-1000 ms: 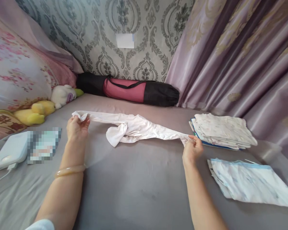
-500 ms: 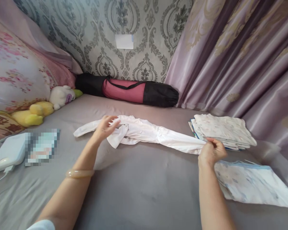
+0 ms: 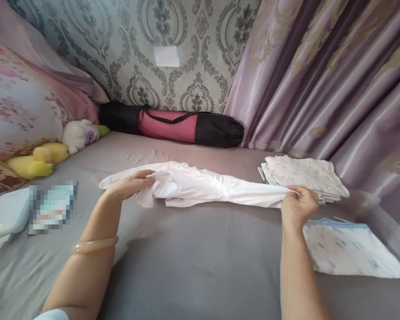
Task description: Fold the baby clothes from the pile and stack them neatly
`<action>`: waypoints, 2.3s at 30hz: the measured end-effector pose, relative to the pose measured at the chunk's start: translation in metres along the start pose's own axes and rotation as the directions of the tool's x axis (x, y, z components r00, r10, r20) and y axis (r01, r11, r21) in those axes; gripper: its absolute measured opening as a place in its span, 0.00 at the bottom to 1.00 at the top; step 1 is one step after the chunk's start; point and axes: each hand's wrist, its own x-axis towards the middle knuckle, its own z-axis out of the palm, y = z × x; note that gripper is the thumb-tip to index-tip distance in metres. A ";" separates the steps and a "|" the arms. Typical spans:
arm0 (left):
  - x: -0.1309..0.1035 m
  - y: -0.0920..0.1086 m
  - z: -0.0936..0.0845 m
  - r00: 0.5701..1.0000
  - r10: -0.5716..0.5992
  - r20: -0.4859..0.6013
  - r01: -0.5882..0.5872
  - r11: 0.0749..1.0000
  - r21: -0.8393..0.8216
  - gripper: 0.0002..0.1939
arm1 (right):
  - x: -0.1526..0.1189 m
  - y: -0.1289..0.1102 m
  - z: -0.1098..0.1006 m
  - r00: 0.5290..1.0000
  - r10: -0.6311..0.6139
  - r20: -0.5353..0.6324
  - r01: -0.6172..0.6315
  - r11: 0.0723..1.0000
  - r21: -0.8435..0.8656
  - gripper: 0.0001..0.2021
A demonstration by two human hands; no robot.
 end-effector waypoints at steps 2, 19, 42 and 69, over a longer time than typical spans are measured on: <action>-0.009 0.010 -0.005 0.998 -0.050 0.028 0.054 0.980 -0.193 0.24 | -0.008 -0.024 -0.001 0.989 -0.146 -0.014 0.145 0.988 -0.045 0.11; -0.023 0.032 -0.006 0.988 0.086 0.125 -0.011 0.861 -0.508 0.20 | -0.173 -0.171 -0.013 0.182 -0.662 0.727 0.554 0.680 0.480 0.18; -0.021 0.003 -0.024 0.948 -0.199 0.248 0.093 0.920 0.382 0.05 | -0.098 -0.165 -0.048 -0.471 -0.352 0.809 0.142 0.875 0.463 0.19; 0.048 -0.032 0.053 0.910 0.415 -0.006 -0.375 0.827 0.419 0.15 | -0.073 -0.090 0.025 0.387 -0.234 0.892 0.288 0.950 0.124 0.11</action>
